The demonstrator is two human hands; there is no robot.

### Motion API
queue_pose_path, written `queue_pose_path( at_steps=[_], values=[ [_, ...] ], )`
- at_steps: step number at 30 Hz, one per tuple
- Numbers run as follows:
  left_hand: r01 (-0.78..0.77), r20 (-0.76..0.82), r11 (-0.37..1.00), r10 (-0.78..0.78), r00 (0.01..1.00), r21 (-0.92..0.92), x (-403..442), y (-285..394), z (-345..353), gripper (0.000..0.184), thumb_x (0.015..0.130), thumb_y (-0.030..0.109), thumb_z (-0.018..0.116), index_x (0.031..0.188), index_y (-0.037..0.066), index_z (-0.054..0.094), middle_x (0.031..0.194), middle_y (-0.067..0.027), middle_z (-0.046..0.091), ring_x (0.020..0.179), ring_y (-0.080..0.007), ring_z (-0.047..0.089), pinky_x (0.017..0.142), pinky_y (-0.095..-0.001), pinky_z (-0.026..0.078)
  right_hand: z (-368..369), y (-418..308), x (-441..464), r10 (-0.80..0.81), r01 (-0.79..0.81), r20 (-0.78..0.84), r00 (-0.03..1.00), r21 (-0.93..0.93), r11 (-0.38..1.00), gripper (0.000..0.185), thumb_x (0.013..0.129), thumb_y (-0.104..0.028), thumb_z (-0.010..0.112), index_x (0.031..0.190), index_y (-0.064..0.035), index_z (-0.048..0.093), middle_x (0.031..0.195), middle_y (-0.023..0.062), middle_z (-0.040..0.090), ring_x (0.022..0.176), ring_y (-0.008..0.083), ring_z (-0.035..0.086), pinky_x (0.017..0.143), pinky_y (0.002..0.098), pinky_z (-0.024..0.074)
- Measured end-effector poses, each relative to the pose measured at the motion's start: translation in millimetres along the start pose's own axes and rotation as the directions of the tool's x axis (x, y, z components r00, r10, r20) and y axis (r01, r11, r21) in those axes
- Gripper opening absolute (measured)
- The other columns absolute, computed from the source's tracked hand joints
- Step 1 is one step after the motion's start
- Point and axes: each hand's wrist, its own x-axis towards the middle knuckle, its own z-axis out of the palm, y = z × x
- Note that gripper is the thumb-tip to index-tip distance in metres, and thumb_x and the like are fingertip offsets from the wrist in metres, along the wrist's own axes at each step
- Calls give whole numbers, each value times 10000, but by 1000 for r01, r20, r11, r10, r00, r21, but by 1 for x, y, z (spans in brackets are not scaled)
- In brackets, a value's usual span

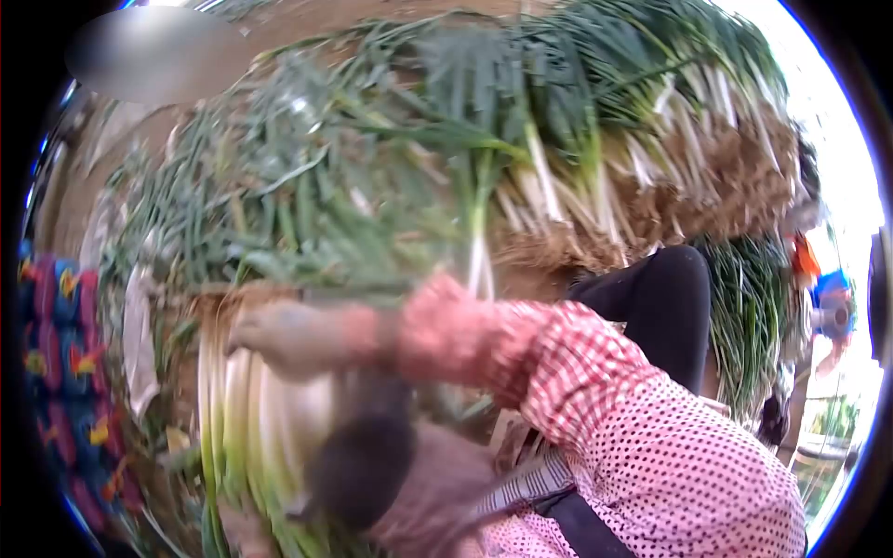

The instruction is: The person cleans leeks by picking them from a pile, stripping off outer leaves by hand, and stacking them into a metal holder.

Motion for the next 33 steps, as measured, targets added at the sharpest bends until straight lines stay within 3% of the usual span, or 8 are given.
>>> queue_pose_path(
  at_steps=[3, 7, 9, 13, 18, 23, 27, 33],
  values=[
    [119, 261, 930, -218, 940, 347, 11, 5, -29, 653, 937, 563, 486, 1300, 28, 575, 1329, -266, 555, 1203, -399, 545, 1027, -461, 408, -72, 36, -132, 281, -307, -224, 933, -88, 948, 374, 756, -3, 608, 1096, -141, 677, 990, 148, 649, 960, 352, 627, 845, 432, 517],
    [-20, 602, 812, -415, 682, 583, 62, 113, -114, 695, 902, 584, 546, 1284, 4, 560, 1326, -256, 551, 1217, -393, 540, 1000, -459, 439, -203, 140, -269, 850, -945, -485, 205, -324, 43, 281, 855, -145, 620, 1118, -87, 699, 1134, 182, 638, 1033, 297, 644, 894, 398, 525],
    [-95, 126, 924, 51, 991, 371, 56, 85, -112, 544, 921, 506, 547, 1157, 24, 634, 1175, -213, 646, 1118, -384, 611, 915, -461, 487, -249, 160, -318, 801, -944, -599, -5, -262, -202, 682, 895, -437, 655, 1380, 5, 471, 1391, 196, 510, 1237, 293, 563, 978, 396, 491],
    [92, 370, 805, 165, 914, -587, 92, 287, -86, 210, 974, 171, 567, 1071, -16, 570, 932, -30, 582, 861, -112, 574, 751, -247, 473, -305, 261, -377, 897, -973, -390, -206, -18, -231, 882, 851, -552, 682, 1428, 45, 383, 1423, 229, 498, 1238, 294, 572, 1001, 384, 483],
    [-617, 412, 666, 745, 525, -419, 101, 459, 109, 274, 913, 263, 619, 1003, 14, 692, 905, -150, 711, 829, -233, 672, 763, -351, 524, -192, 204, -354, 892, -972, -448, 60, 178, 155, 516, 906, -352, 636, 1201, 64, 553, 1044, 223, 681, 963, 321, 685, 801, 394, 557],
    [-479, 693, 847, 488, 531, -230, 55, 509, 300, 289, 943, 227, 519, 1101, 17, 640, 984, -193, 677, 886, -337, 666, 795, -403, 530, -70, 230, -374, 967, -984, -252, -34, 178, 12, 537, 906, -454, 610, 1197, -6, 561, 1034, 248, 676, 991, 408, 660, 868, 458, 514],
    [580, 892, 694, 218, 395, -427, 15, 506, 348, 246, 946, 199, 536, 1097, 30, 632, 885, -144, 649, 805, -295, 660, 697, -382, 543, -69, 209, -336, 923, -952, -296, -248, 250, -176, 499, 868, -438, 674, 1136, -21, 617, 1052, 236, 683, 1004, 404, 657, 876, 446, 517],
    [811, 941, 526, 327, 83, -254, 32, 514, 318, 428, 989, 445, 508, 1139, 58, 609, 909, -115, 651, 767, -274, 646, 671, -394, 542, -127, 176, -350, 984, -915, -156, 85, 380, 139, 571, 783, -454, 762, 1068, 30, 658, 953, 228, 700, 873, 337, 692, 790, 388, 540]
  ],
)
